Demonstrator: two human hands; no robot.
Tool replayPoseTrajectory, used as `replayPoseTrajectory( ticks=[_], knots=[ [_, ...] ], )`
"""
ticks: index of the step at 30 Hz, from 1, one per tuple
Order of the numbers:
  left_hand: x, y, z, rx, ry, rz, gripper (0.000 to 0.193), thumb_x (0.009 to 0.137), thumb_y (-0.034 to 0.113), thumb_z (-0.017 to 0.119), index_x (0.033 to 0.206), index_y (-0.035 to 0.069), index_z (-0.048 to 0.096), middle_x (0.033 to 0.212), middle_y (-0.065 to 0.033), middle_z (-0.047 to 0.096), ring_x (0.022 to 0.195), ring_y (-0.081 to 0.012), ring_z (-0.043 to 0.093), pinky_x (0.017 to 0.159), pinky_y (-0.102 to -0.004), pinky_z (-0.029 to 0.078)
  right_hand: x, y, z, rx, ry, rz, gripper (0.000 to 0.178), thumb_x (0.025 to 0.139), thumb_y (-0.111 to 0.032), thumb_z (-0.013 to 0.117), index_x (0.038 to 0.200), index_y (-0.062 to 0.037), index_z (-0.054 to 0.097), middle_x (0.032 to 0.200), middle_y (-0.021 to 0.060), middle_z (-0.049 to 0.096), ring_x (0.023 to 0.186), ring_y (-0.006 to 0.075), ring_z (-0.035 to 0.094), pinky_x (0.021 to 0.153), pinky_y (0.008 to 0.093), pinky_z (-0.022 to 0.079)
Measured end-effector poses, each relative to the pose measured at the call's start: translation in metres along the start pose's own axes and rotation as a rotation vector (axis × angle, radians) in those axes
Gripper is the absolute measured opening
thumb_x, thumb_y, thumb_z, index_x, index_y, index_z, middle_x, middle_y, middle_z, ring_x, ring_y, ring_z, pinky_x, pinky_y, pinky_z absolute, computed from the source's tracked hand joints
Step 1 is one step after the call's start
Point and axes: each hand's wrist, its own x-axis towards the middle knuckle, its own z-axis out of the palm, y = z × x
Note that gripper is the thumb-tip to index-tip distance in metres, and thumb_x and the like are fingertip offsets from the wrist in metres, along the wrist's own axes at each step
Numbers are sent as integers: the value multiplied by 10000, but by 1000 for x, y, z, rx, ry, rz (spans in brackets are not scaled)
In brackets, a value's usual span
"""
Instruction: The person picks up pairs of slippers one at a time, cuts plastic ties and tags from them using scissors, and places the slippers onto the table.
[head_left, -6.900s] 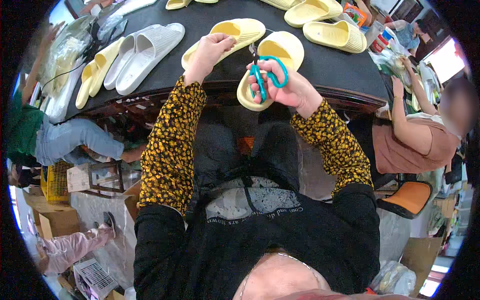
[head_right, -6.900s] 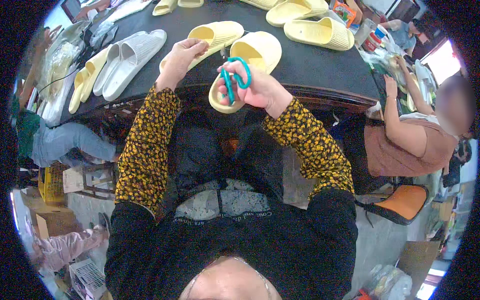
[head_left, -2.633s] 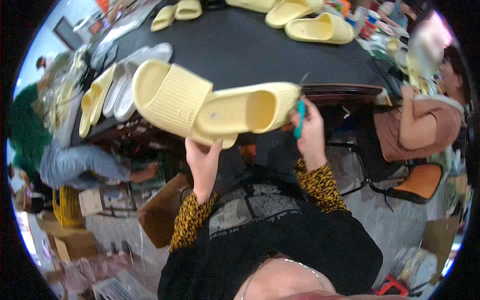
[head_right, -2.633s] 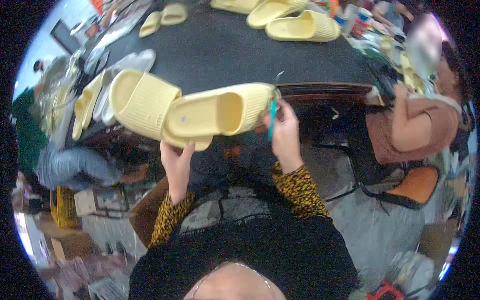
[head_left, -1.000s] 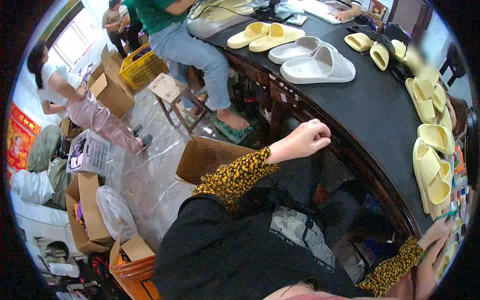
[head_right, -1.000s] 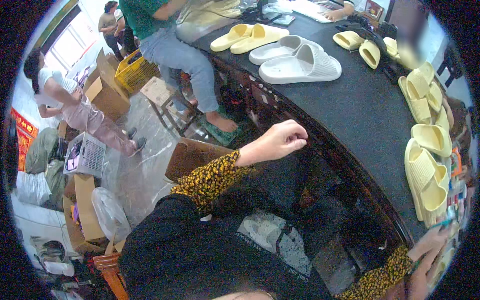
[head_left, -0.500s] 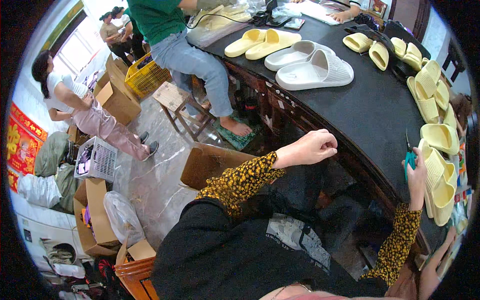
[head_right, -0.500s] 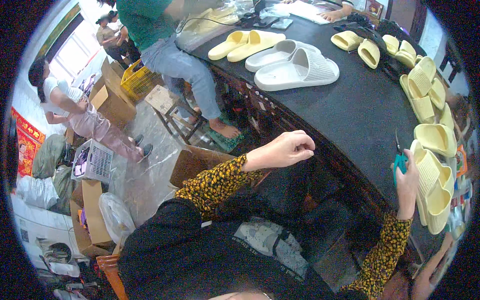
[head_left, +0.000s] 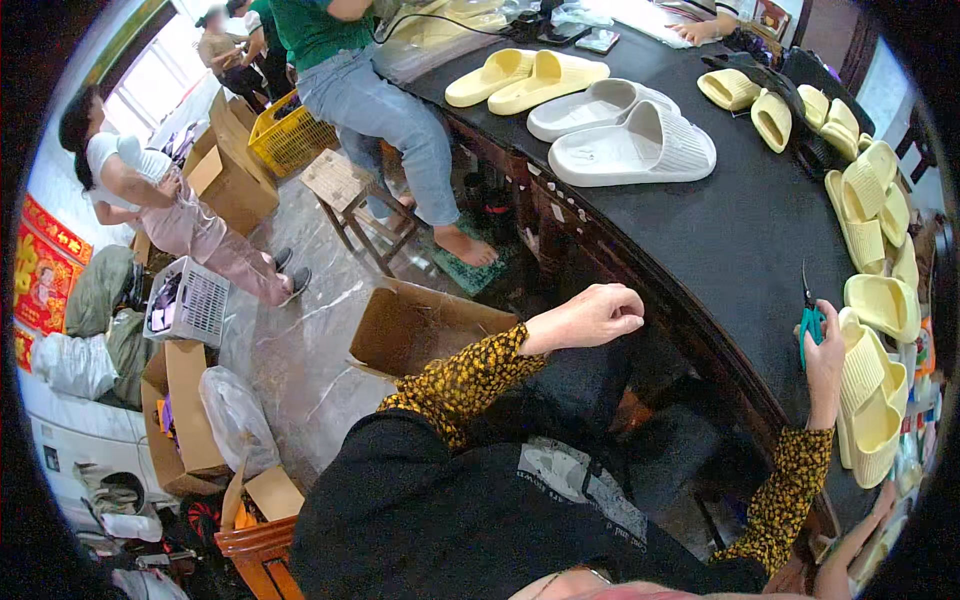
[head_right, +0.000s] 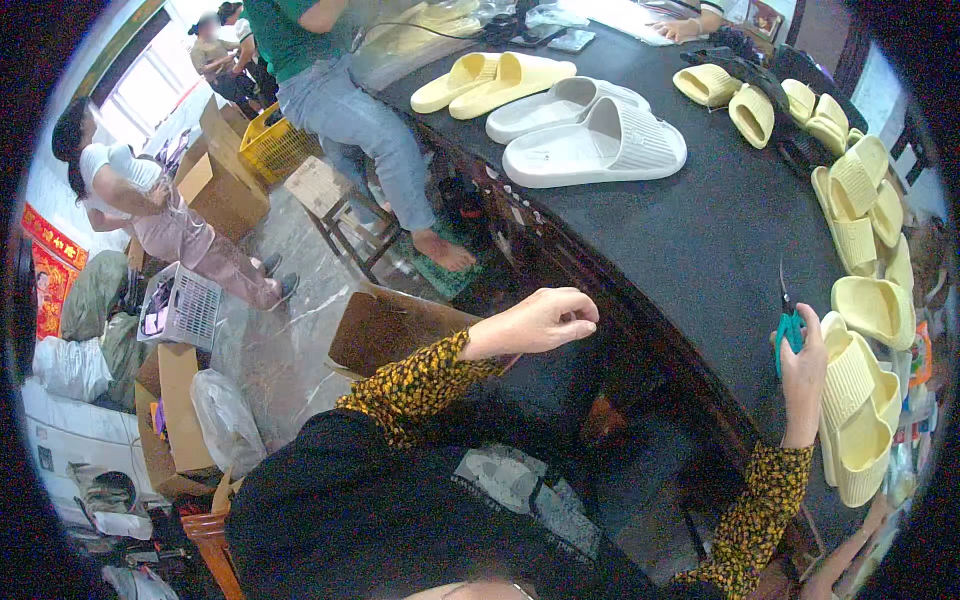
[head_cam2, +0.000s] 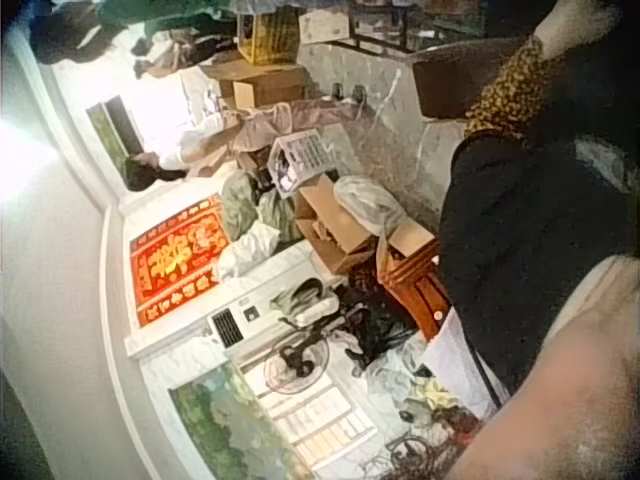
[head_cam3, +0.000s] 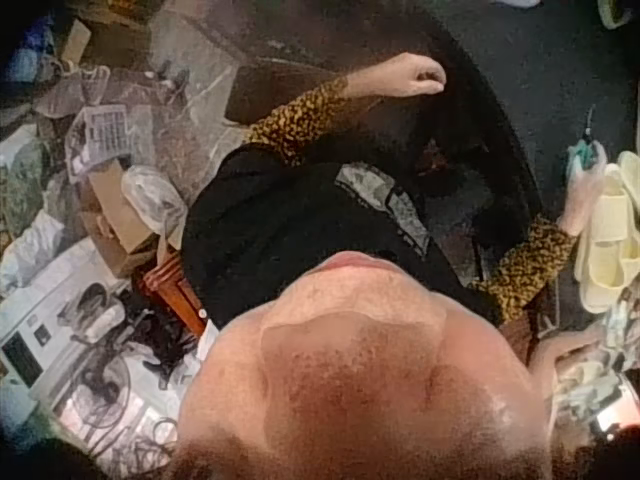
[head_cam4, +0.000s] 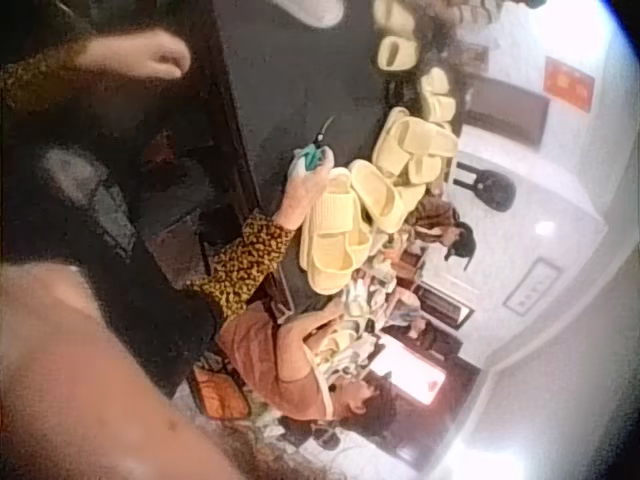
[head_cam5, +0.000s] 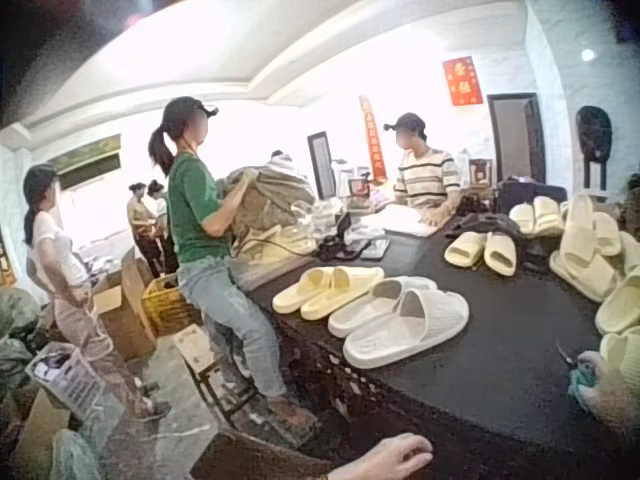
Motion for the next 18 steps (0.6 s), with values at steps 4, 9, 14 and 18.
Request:
replayPoseTrajectory(
  ticks=[4,9,14,18],
  knots=[
    [4,1,-6,88,54,134,175,876,154,645,935,-10,630,844,-140,614,761,-258,619,672,-357,498,14,-14,2,22,-8,-28,480,813,-70,701,1259,-42,525,780,54,559,703,148,537,637,301,449],
    [13,33,-35,66,221,110,130,872,75,652,962,-10,613,843,-113,588,719,-198,597,654,-310,495,41,-42,2,41,-49,-116,447,810,-37,675,1237,-41,540,779,51,586,698,118,561,636,276,464],
    [35,40,-68,198,508,137,217,859,29,650,1069,-2,602,926,-72,606,808,-129,596,710,-258,497,72,-67,10,141,-55,-199,434,814,-12,658,1232,-19,542,774,40,594,710,104,568,647,262,469],
    [62,39,-99,451,661,229,299,813,-3,649,1105,-18,588,1013,-117,593,912,-191,594,773,-302,496,87,-76,18,403,-170,-112,467,797,-78,726,1230,-27,559,815,32,611,746,80,569,652,244,459]
  ],
)
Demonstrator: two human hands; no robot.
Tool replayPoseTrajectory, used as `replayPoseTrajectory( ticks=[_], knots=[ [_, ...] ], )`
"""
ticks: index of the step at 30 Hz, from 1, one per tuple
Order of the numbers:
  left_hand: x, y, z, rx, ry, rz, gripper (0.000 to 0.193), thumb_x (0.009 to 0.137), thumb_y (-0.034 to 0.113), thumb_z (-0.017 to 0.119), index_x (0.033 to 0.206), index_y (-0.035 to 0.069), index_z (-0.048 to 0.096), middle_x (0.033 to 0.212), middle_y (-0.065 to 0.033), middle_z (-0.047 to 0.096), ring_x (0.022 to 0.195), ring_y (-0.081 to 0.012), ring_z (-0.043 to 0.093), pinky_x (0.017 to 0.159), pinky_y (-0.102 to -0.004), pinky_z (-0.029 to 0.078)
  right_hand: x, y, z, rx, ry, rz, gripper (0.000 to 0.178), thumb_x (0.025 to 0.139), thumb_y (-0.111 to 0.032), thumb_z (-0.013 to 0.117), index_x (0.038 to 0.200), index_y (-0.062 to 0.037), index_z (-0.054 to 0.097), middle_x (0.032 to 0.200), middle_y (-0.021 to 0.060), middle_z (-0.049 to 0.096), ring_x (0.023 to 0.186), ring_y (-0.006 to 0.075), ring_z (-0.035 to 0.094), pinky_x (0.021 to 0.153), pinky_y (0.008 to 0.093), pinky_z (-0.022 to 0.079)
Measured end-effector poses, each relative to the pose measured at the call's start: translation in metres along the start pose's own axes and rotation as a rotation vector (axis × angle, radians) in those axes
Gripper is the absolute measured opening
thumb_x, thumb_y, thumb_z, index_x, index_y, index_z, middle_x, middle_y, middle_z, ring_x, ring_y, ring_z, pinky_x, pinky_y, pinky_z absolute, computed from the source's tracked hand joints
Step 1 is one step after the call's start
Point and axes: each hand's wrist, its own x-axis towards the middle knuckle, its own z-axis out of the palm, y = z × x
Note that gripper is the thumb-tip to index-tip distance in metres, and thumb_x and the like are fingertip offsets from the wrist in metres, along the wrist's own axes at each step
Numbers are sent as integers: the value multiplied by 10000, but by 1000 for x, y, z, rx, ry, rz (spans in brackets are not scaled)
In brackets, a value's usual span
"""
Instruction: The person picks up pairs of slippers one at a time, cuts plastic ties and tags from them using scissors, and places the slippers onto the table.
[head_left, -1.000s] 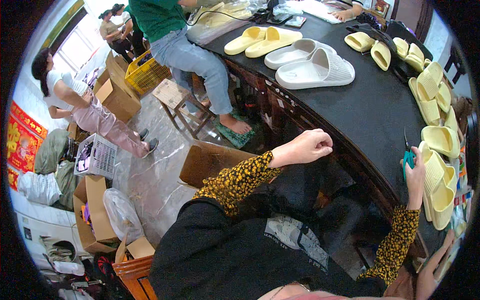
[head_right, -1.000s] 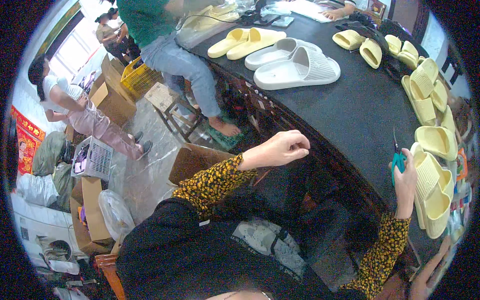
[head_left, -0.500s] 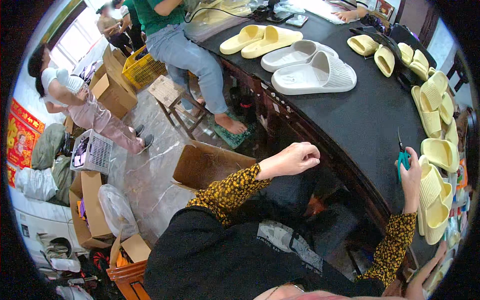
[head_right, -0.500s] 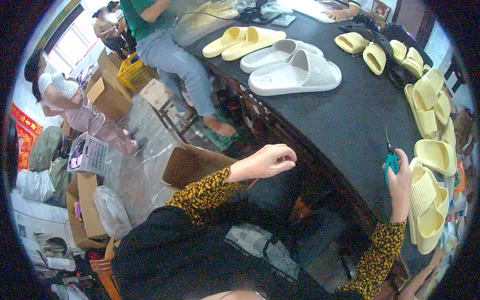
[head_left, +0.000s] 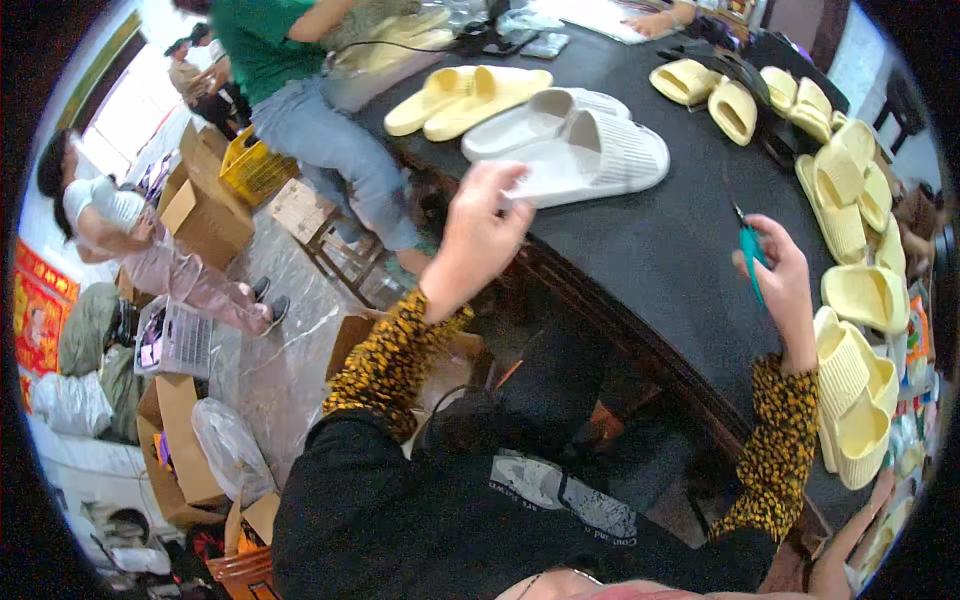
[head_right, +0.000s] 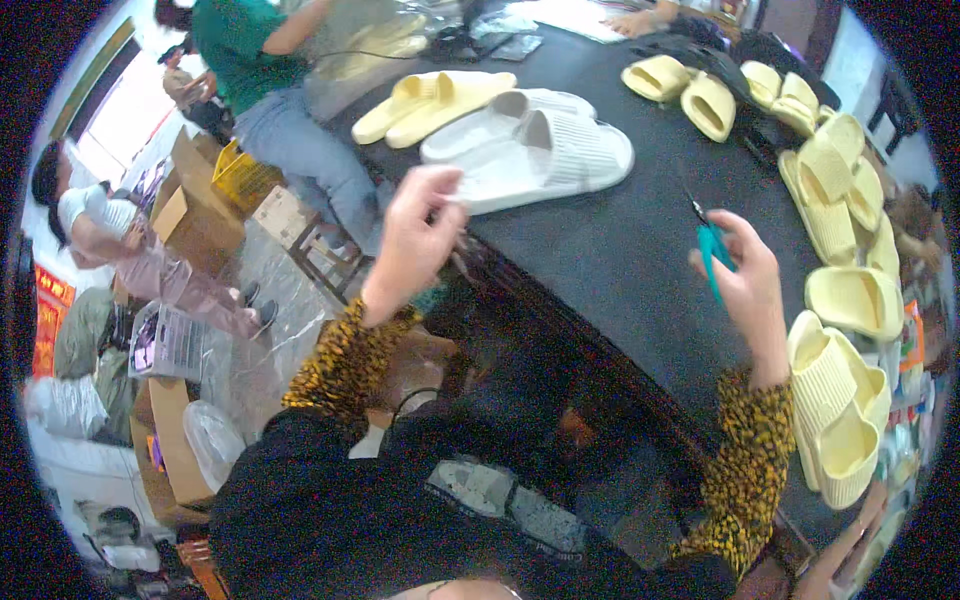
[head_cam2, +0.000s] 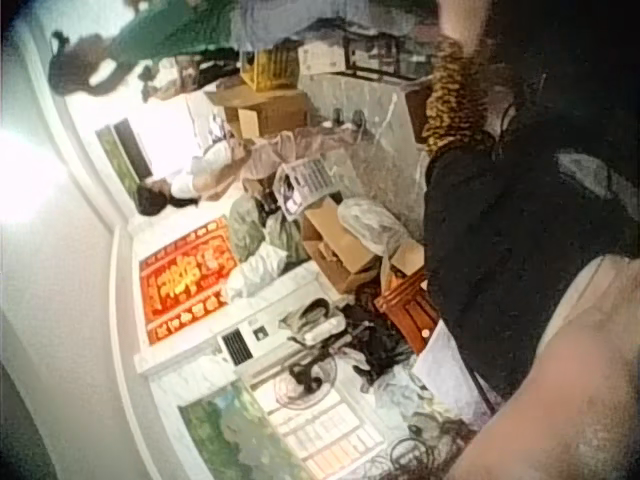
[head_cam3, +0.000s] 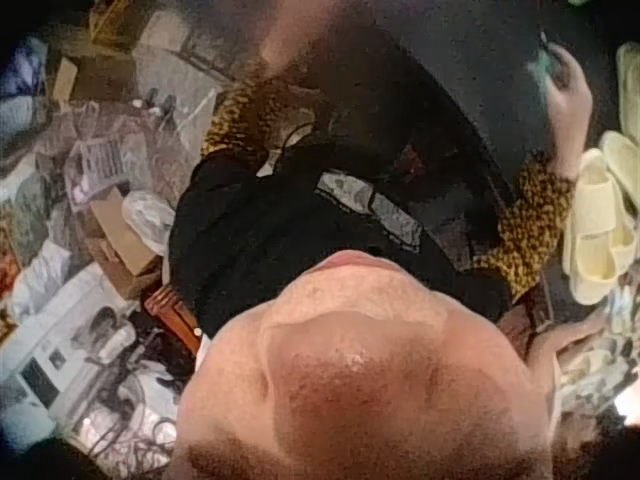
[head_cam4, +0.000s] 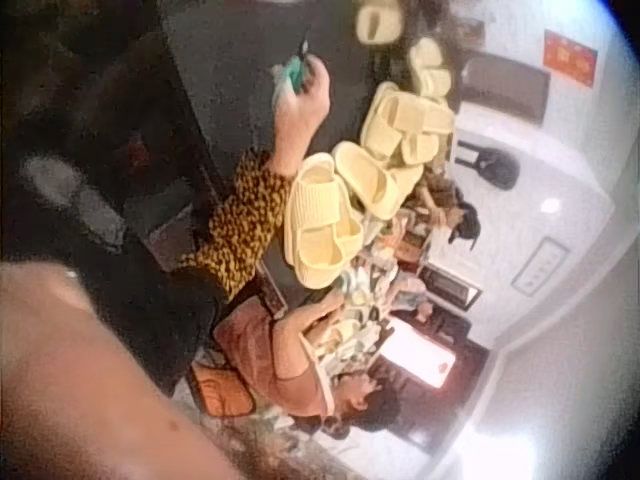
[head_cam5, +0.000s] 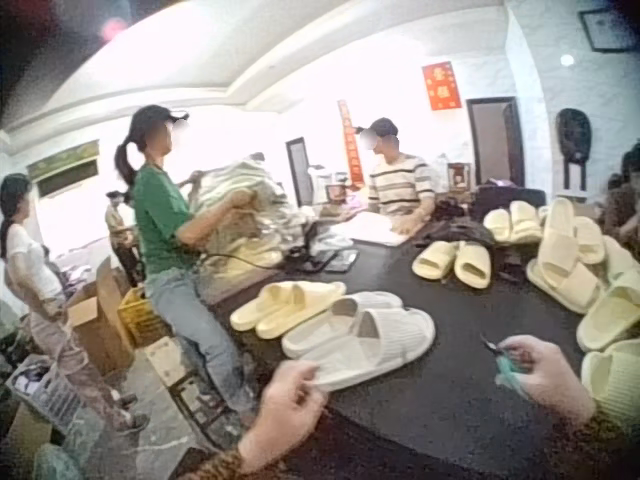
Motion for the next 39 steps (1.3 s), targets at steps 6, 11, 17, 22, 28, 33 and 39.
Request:
replayPoseTrajectory(
  ticks=[6,11,17,22,28,33,39],
  knots=[
    [54,-64,8,397,-45,45,421,826,180,673,1187,-21,593,1194,-207,596,1092,-331,578,963,-400,439,4,14,26,459,-82,120,478,794,-54,759,1229,-36,564,824,-25,599,722,35,540,630,190,436],
    [95,-95,30,353,-258,-20,457,841,281,674,1154,-44,601,1200,-242,586,1157,-358,532,1014,-429,396,-9,21,35,499,-116,204,468,792,-37,759,1209,0,551,845,-3,621,751,50,578,655,199,469],
    [130,-110,82,137,-633,-102,336,866,231,652,1022,-67,635,788,-119,672,724,-146,599,676,-319,483,-12,23,35,483,-81,167,458,800,-44,758,1203,3,548,851,8,638,752,52,594,668,200,478],
    [117,-73,121,193,-567,-79,160,849,90,591,875,-65,616,760,-154,628,709,-229,605,674,-351,474,-13,32,26,493,98,127,434,815,-94,763,1183,1,552,835,12,642,752,50,587,673,205,473],
    [58,16,135,133,-541,176,96,813,36,566,846,-54,577,808,-185,539,737,-367,565,659,-383,456,-9,50,20,376,176,38,506,838,-148,750,1250,5,499,954,39,598,865,82,558,761,226,461],
    [19,49,108,167,-451,81,83,817,10,577,874,-44,548,862,-184,540,804,-363,548,702,-421,451,-10,31,2,181,24,-46,574,784,-222,799,1237,-19,512,950,22,565,863,88,522,772,232,435],
    [-25,58,90,169,-274,-31,86,800,-33,591,866,-36,536,825,-160,512,736,-337,522,626,-405,428,-24,15,-12,123,-286,1,553,717,-138,818,1190,-58,545,897,10,548,825,94,503,736,250,433]
  ],
)
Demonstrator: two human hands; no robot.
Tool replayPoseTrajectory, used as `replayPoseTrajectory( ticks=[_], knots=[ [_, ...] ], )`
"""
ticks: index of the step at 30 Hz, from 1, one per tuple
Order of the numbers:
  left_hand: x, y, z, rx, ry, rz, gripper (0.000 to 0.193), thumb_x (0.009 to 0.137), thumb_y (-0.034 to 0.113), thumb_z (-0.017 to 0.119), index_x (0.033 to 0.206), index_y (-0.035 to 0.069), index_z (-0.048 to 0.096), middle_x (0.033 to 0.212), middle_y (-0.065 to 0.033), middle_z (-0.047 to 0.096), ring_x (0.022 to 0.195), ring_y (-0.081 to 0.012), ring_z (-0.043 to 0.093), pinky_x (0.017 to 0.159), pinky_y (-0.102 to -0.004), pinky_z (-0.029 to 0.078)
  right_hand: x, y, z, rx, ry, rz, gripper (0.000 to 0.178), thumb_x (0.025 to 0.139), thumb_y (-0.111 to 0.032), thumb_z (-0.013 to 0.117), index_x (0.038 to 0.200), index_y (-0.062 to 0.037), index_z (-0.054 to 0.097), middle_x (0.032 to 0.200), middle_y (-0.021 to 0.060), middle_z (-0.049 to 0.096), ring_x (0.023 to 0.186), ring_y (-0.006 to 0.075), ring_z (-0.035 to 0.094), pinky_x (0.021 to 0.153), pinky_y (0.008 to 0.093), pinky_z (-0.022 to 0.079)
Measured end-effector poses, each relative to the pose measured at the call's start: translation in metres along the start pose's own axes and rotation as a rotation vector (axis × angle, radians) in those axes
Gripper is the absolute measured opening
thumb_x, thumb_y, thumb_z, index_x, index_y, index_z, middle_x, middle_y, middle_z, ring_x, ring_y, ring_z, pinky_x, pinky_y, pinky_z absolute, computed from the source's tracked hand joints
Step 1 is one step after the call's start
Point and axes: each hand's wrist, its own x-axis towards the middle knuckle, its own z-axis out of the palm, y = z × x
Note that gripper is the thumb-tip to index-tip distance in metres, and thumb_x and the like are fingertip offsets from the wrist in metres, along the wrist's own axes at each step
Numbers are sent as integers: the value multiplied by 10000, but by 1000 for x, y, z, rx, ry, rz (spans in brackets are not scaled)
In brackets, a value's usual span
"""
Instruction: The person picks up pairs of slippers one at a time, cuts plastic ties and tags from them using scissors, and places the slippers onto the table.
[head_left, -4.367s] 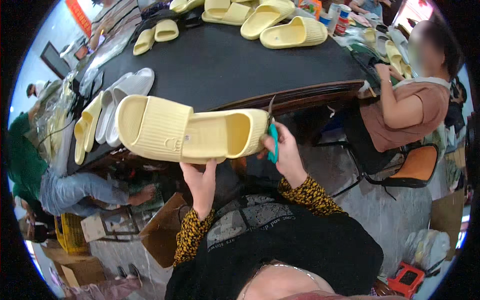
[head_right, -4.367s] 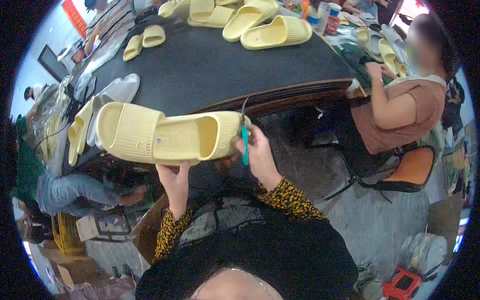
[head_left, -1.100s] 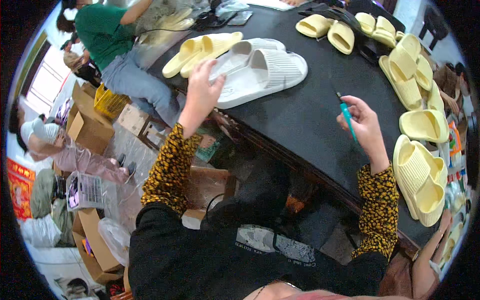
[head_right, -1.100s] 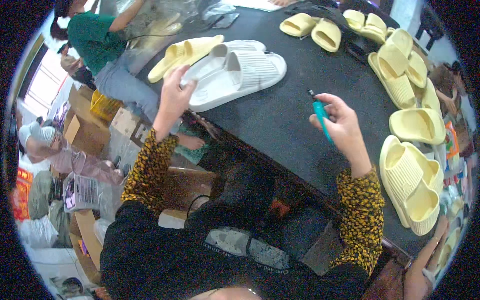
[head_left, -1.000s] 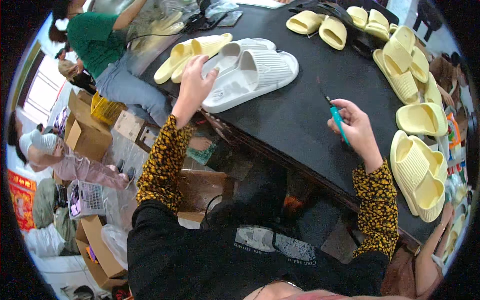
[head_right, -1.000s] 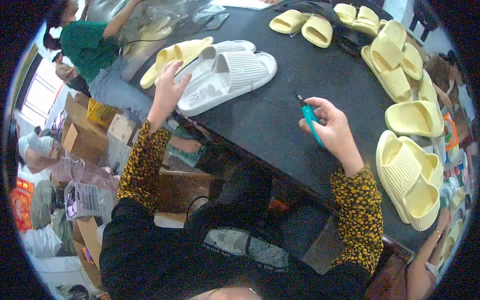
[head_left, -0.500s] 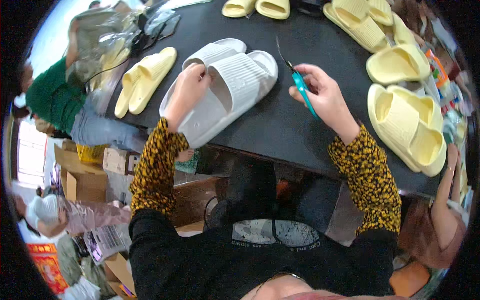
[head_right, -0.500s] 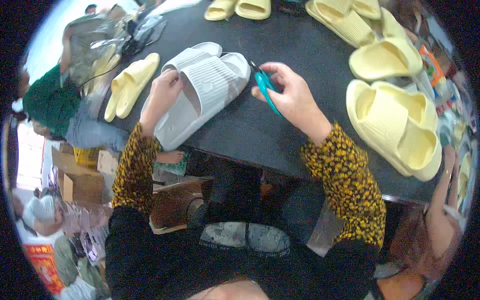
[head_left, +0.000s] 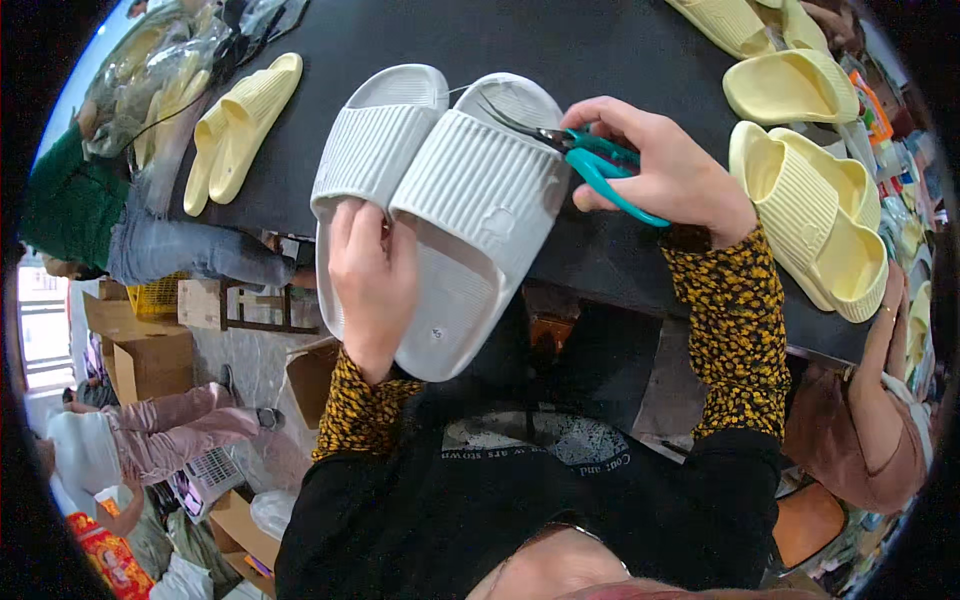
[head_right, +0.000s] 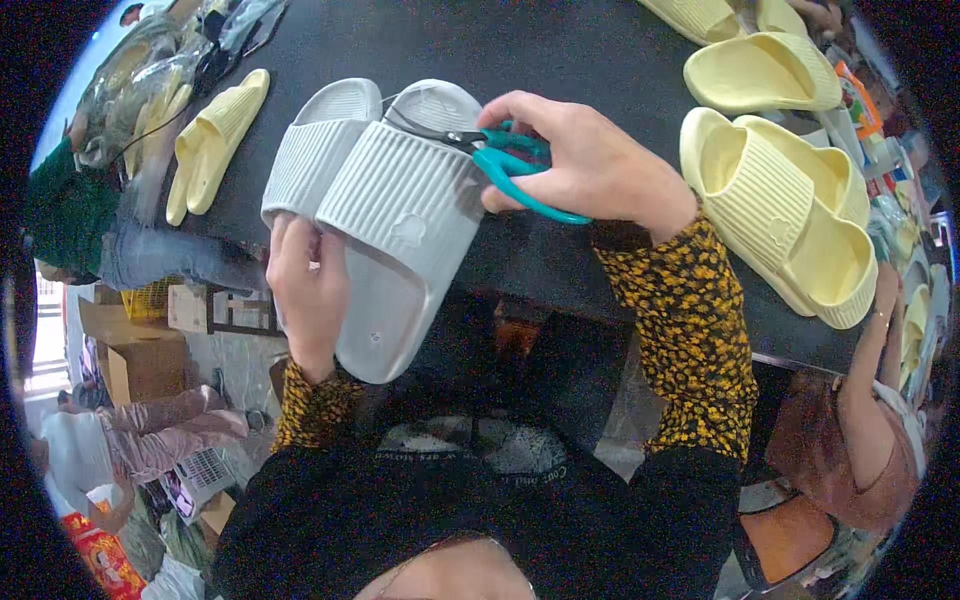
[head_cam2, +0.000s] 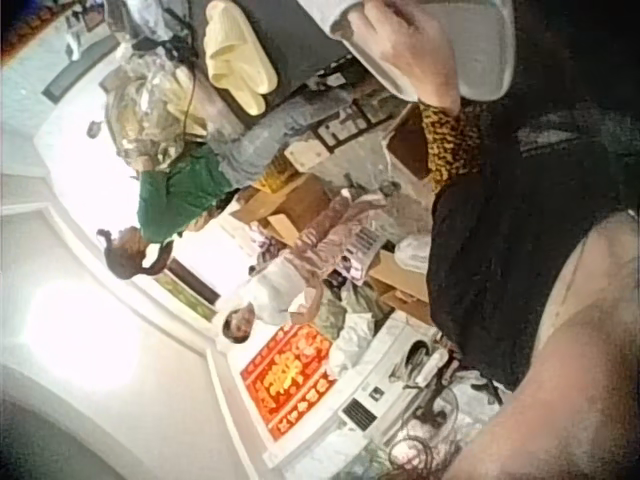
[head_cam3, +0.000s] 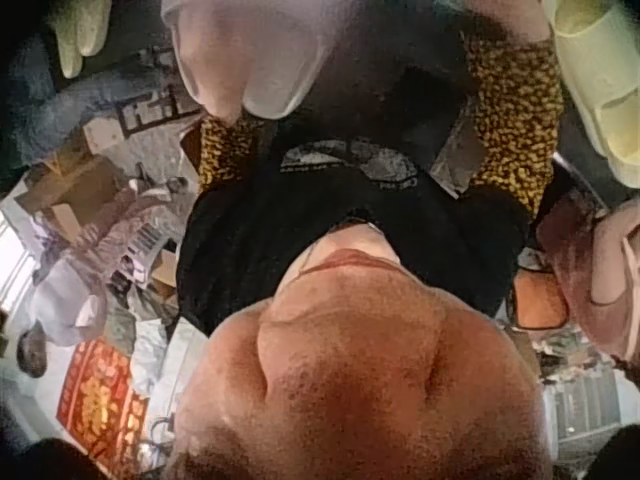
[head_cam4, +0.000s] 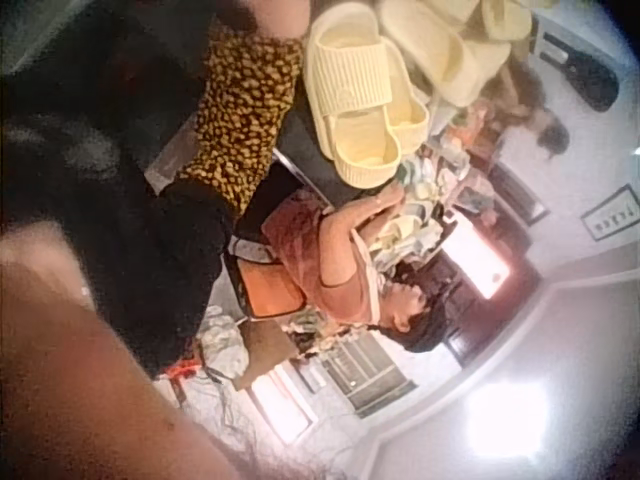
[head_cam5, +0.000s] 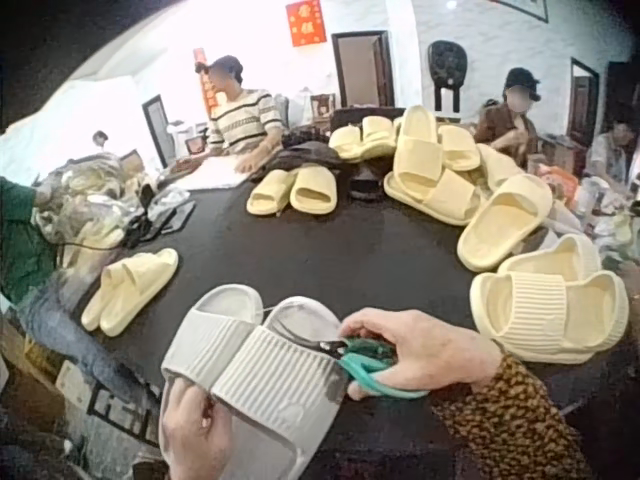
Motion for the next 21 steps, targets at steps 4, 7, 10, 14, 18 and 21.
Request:
replayPoseTrajectory(
  ticks=[4,7,10,14,18,21],
  knots=[
    [-9,-3,3,-47,59,22,123,778,-56,598,892,-46,555,821,-161,520,734,-335,516,628,-409,425,-4,0,-13,-146,-80,-15,565,702,-160,820,1181,-57,538,884,41,561,816,136,531,744,264,446],
    [-7,-4,3,-8,38,23,129,777,-57,597,901,-49,562,831,-164,527,735,-335,516,630,-409,426,-6,-1,-21,-169,-140,60,556,704,-155,816,1175,-60,537,887,43,565,817,132,532,739,269,450],
    [-7,-3,3,-18,59,37,154,772,-61,600,923,-55,571,835,-165,531,738,-332,520,634,-406,428,-11,-7,-24,-157,-152,75,548,705,-146,813,1172,-61,538,873,42,565,807,122,530,719,266,449],
    [-4,-1,3,-46,66,61,182,765,-71,601,945,-65,575,854,-171,543,741,-328,524,651,-410,430,-8,-8,-25,-207,-165,107,535,703,-131,810,1159,-55,540,855,34,569,796,104,531,711,255,444],
    [-7,2,5,-67,30,48,196,758,-74,606,952,-67,583,880,-178,558,760,-331,536,668,-411,440,-9,-9,-23,-191,-153,126,516,705,-120,805,1146,-49,547,829,28,573,774,92,532,692,249,440],
    [-7,5,9,-64,37,92,224,749,-79,612,972,-70,595,912,-186,571,787,-337,549,688,-409,452,-12,-8,-21,-173,-33,-8,443,740,-244,781,1066,-20,582,708,81,589,648,161,565,609,305,462]
  ],
)
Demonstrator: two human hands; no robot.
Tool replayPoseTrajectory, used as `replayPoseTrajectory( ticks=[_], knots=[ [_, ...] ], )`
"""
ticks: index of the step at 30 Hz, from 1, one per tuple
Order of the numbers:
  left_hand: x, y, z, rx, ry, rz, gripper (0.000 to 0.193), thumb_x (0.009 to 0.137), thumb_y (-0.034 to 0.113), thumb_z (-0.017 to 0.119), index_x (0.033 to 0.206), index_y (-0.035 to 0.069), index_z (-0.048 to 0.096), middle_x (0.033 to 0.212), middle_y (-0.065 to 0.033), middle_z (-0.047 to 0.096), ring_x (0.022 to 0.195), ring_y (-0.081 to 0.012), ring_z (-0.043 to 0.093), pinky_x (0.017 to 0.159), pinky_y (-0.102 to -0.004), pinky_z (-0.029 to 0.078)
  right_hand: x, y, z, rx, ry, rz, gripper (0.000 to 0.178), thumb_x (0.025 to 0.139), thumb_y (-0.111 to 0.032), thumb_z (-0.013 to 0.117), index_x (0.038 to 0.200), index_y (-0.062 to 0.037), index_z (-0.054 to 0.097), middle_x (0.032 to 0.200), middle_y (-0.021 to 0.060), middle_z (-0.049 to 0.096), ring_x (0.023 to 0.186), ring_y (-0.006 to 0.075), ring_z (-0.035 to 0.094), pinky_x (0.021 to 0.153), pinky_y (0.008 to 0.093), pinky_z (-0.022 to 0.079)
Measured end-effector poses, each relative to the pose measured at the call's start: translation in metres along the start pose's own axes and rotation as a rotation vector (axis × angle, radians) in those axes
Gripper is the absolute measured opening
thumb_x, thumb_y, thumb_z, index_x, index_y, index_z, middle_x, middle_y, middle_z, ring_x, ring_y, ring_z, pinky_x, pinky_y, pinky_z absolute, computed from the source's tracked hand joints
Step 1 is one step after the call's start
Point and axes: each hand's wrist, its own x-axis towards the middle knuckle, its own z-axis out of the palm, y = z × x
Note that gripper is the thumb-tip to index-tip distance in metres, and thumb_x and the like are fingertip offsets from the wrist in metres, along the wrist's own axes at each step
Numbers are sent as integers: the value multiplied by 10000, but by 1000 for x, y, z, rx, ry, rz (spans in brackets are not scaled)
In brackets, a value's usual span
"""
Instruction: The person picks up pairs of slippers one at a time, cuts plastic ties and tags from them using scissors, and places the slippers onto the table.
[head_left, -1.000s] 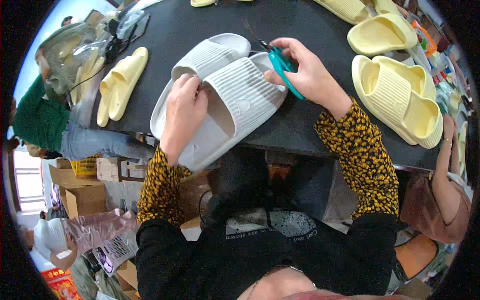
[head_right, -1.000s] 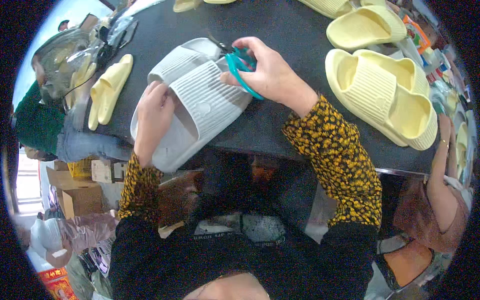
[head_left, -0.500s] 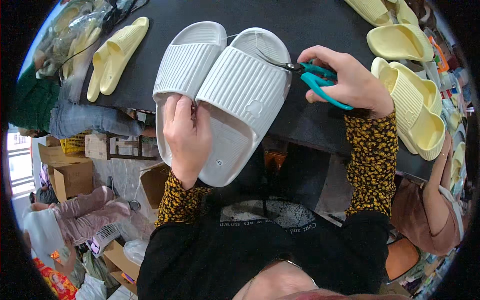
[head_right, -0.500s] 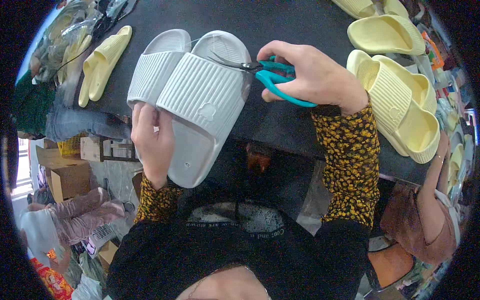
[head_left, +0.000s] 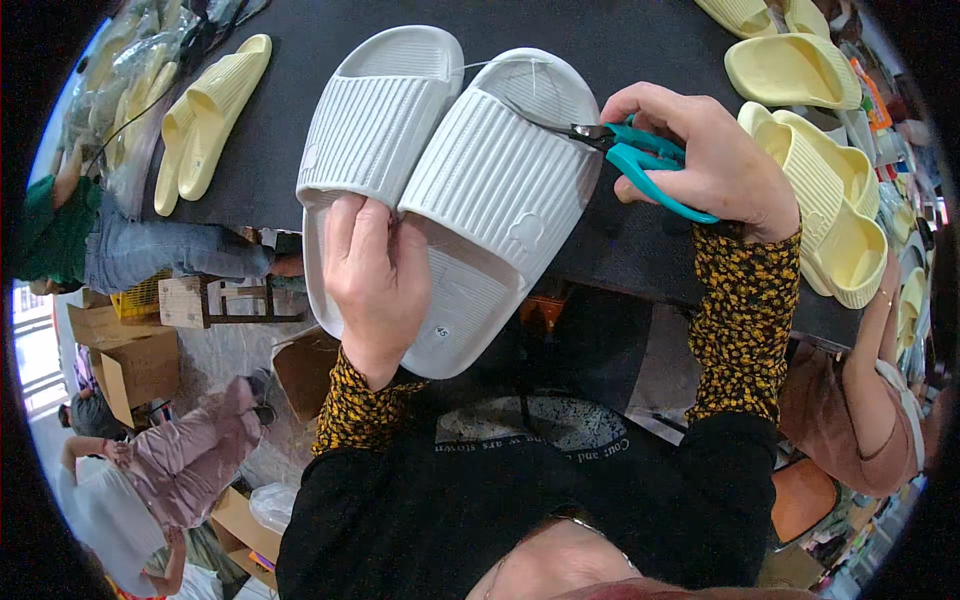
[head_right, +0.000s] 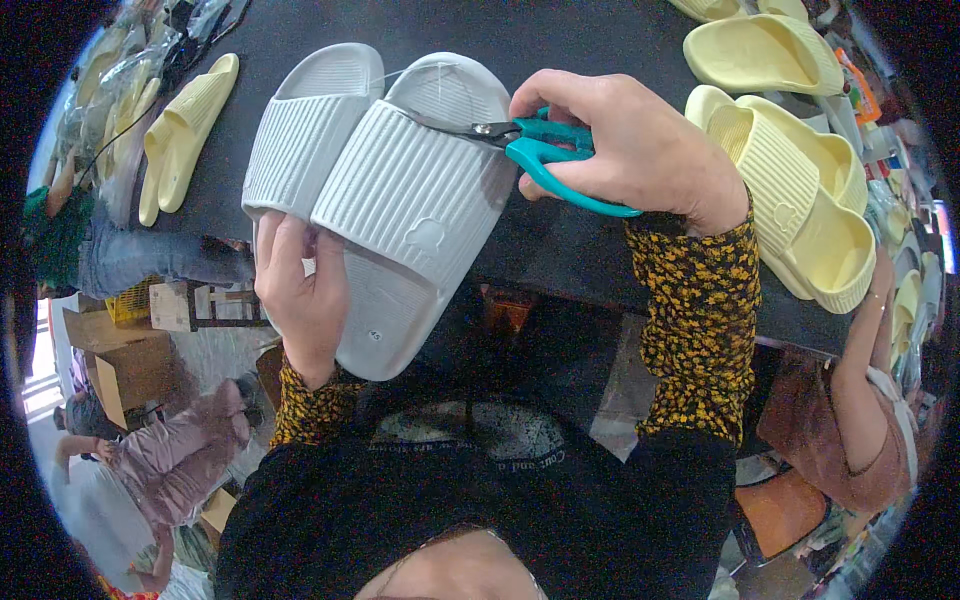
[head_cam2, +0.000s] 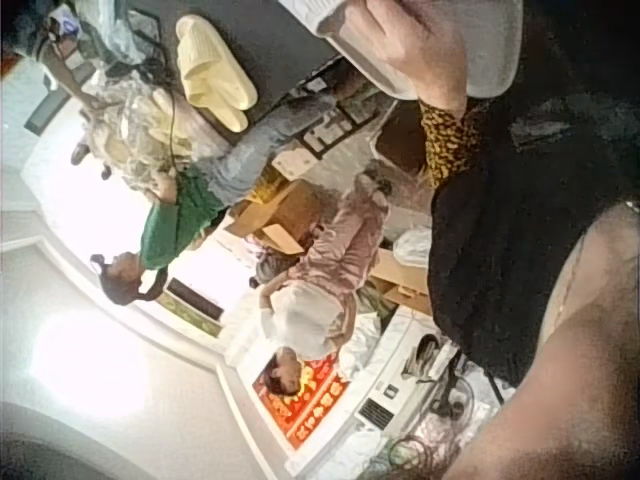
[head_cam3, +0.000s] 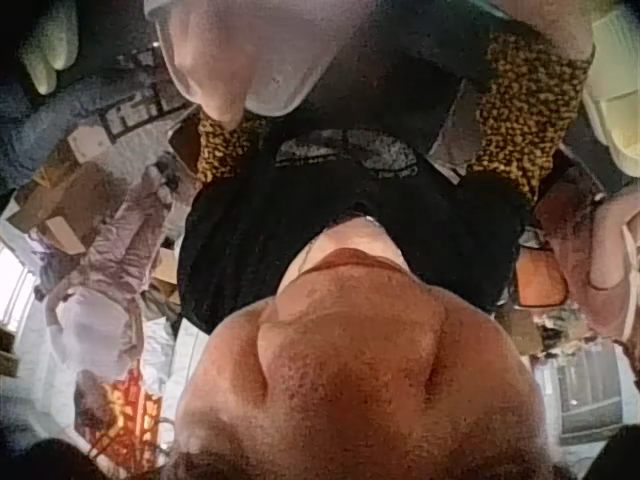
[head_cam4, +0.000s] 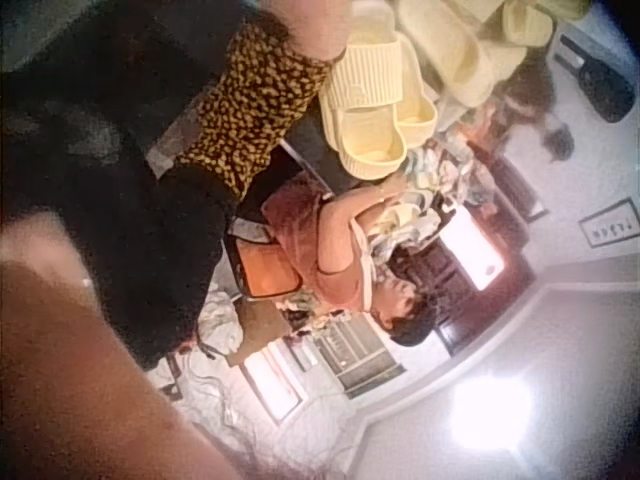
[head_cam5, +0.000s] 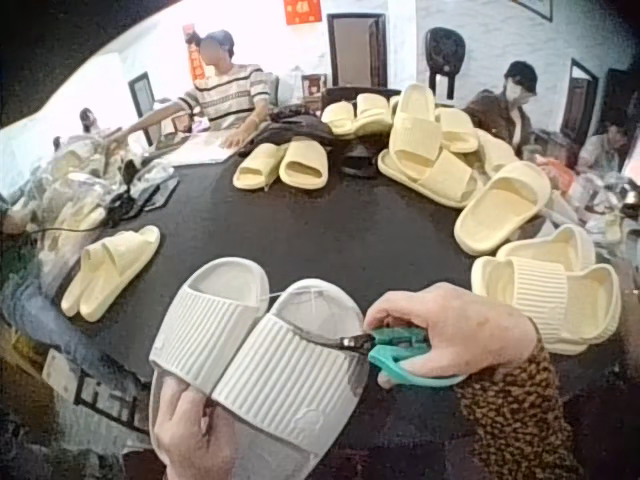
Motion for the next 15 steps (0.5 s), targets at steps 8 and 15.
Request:
replayPoseTrajectory(
  ticks=[8,15],
  knots=[
    [2,14,3,6,-50,75,244,723,-87,614,967,-72,603,943,-198,579,805,-365,554,703,-423,460,-5,-5,-5,4,66,56,410,743,-196,781,1072,-31,599,706,68,597,637,136,548,593,286,446],
    [-3,34,16,-107,-62,185,258,682,-93,615,938,-72,599,877,-177,558,754,-347,540,657,-421,452,-7,-7,-7,-126,172,-22,394,782,-165,739,1119,-25,592,877,110,647,780,165,635,704,298,511]
  ],
)
